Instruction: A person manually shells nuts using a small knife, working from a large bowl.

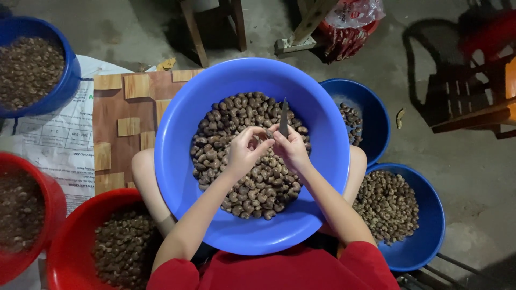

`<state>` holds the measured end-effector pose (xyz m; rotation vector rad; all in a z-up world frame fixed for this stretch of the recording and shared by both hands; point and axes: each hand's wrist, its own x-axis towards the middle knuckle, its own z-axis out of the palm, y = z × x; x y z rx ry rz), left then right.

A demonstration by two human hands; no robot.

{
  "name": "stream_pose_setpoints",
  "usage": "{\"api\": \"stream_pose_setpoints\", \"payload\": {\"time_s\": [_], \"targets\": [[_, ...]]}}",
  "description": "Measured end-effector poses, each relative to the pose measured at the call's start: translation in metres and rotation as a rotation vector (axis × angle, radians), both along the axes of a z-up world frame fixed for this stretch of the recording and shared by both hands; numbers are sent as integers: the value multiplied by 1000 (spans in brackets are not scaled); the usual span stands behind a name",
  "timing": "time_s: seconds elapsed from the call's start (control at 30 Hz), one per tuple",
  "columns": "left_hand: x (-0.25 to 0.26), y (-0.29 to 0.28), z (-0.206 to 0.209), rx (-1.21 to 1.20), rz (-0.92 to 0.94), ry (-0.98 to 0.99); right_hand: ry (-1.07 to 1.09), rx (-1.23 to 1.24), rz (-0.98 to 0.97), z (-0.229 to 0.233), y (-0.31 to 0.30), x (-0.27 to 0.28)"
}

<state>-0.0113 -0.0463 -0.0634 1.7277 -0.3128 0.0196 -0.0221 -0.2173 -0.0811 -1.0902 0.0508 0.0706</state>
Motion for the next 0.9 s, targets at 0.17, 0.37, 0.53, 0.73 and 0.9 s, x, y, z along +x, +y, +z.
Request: {"api": "stream_pose_setpoints", "payload": {"time_s": [0.17, 0.37, 0.53, 0.73, 0.9], "targets": [[-8, -9, 11, -227, 20, 127, -36, -4, -28, 11, 9, -4], [-10, -11, 31, -503, -71, 395, 6, -234, -93, 32, 8, -5], [0, -3, 2, -478, -122, 410, -91, -527, -141, 19, -2, -2], [4, 13, 12, -142, -83, 210, -441, -1342, -211, 38, -18, -2], [0, 18, 33, 236, -33, -88, -531, -1704, -286, 15, -31, 4]]}}
